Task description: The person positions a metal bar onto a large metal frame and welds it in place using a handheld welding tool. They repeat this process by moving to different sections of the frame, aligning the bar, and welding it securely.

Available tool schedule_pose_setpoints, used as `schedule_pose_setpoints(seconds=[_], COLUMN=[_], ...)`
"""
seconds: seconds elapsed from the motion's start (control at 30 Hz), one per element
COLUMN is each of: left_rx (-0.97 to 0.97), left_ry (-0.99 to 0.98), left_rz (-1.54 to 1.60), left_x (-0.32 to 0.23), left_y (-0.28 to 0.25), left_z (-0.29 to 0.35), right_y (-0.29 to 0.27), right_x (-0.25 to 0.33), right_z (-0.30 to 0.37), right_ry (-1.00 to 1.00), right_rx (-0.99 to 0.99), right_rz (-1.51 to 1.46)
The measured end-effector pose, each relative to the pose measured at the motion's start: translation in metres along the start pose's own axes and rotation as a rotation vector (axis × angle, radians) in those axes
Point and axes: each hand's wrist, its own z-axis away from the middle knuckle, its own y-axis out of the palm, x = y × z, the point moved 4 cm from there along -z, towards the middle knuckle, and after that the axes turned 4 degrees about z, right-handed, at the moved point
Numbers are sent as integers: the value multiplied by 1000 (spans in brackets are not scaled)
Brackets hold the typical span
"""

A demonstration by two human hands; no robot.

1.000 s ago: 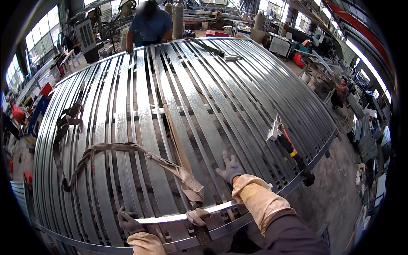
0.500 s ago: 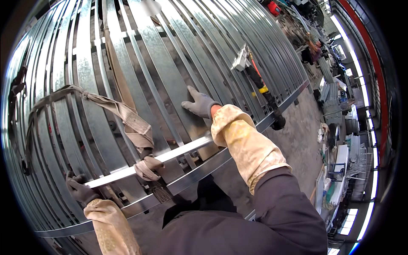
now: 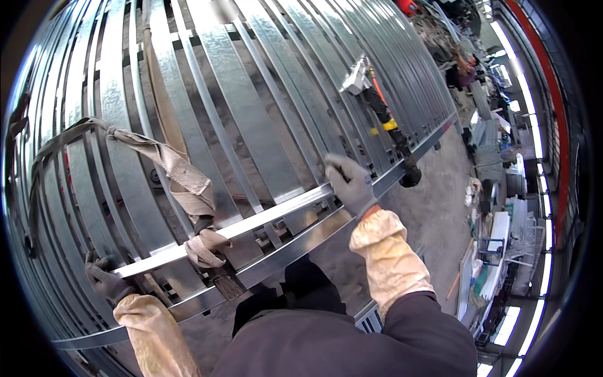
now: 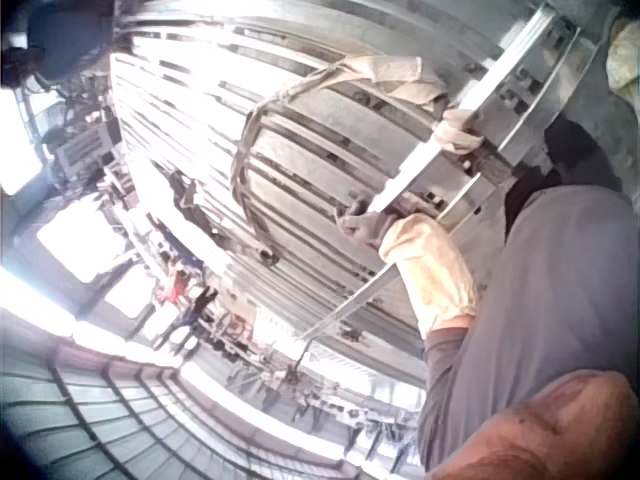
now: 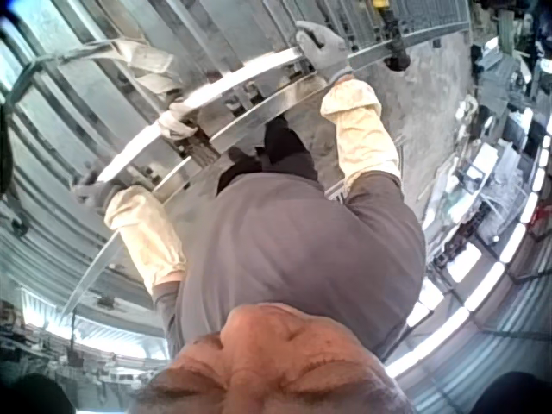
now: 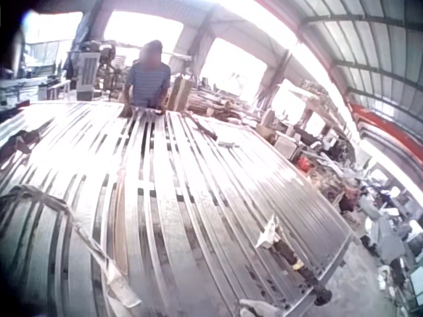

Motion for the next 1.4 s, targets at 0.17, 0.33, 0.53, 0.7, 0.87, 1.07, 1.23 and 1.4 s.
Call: schedule_pose_setpoints(seconds=[0.17,0.33,0.53,0.7,0.87,1.07,1.23,1.4], left_rx=[8,-42,-88,-35,30,136,257,390], left_ry=[47,14,-15,-40,9,148,194,152], left_rz=[-44,-73,-75,47,-63,-79,-36,-36], left_x=[-4,-18,-31,-42,-37,-30,-10,12], left_y=[5,13,31,61,85,126,173,217], left_z=[-7,-4,-1,-11,-36,-81,-111,-139], right_y=[4,16,19,24,27,43,55,66], right_x=[27,29,26,30,38,41,65,94], right_z=[-8,-10,20,51,98,156,198,235], right_ry=[-12,-2,-256,-211,-145,-16,107,160], right_rx=[359,386,-116,-310,-360,-436,-451,-470], right_rz=[450,640,653,670,722,728,738,751])
